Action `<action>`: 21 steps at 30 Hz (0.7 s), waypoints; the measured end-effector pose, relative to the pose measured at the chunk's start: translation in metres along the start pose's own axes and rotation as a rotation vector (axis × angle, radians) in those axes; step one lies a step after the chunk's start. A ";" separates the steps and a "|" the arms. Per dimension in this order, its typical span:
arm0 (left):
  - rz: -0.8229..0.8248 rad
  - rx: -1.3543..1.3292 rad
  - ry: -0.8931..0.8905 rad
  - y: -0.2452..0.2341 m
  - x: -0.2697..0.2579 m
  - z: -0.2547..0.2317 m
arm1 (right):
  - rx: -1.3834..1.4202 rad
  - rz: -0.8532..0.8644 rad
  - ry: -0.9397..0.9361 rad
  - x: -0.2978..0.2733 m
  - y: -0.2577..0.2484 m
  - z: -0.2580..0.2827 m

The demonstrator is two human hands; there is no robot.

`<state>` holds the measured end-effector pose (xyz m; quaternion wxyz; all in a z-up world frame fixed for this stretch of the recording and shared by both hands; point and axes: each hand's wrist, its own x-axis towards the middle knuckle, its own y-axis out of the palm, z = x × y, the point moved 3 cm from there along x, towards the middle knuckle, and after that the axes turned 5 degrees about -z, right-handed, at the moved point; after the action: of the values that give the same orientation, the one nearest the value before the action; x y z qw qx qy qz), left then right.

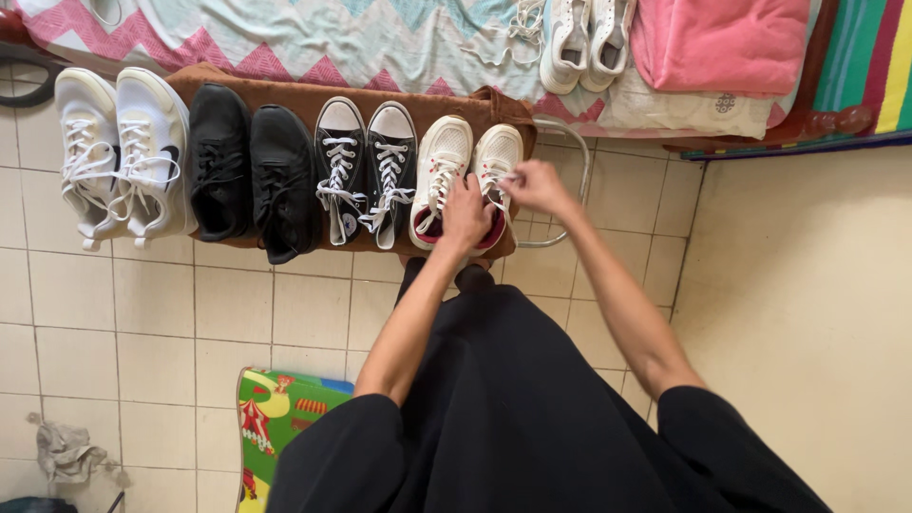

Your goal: The person unlaces a pair of white sneakers on a shoe rack, then relaces the same pair. The hands manipulate the laces through the eyelets and tie a knot. Other shoes remain on the rack and a bed is visible in the background.

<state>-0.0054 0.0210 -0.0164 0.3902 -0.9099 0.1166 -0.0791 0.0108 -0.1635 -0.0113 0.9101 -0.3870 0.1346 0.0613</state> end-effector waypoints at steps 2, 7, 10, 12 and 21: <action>0.048 -0.016 -0.011 0.002 0.007 0.013 | 0.005 -0.076 0.022 -0.010 0.027 -0.004; 0.062 0.016 -0.064 0.018 0.004 0.032 | 0.005 -0.360 -0.071 -0.029 0.063 -0.012; 0.055 -0.025 -0.073 0.022 0.005 0.041 | 0.001 -0.341 0.043 -0.024 0.072 -0.029; 0.041 -0.048 -0.090 0.020 0.007 0.042 | 0.042 -0.265 0.182 -0.015 0.074 -0.042; 0.016 -0.044 0.105 -0.010 -0.014 0.010 | 0.302 -0.044 0.197 -0.005 0.049 -0.039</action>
<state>-0.0147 0.0386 -0.0170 0.3643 -0.9118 0.1461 -0.1210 -0.0126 -0.1583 -0.0693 0.9415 -0.2527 0.2222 -0.0179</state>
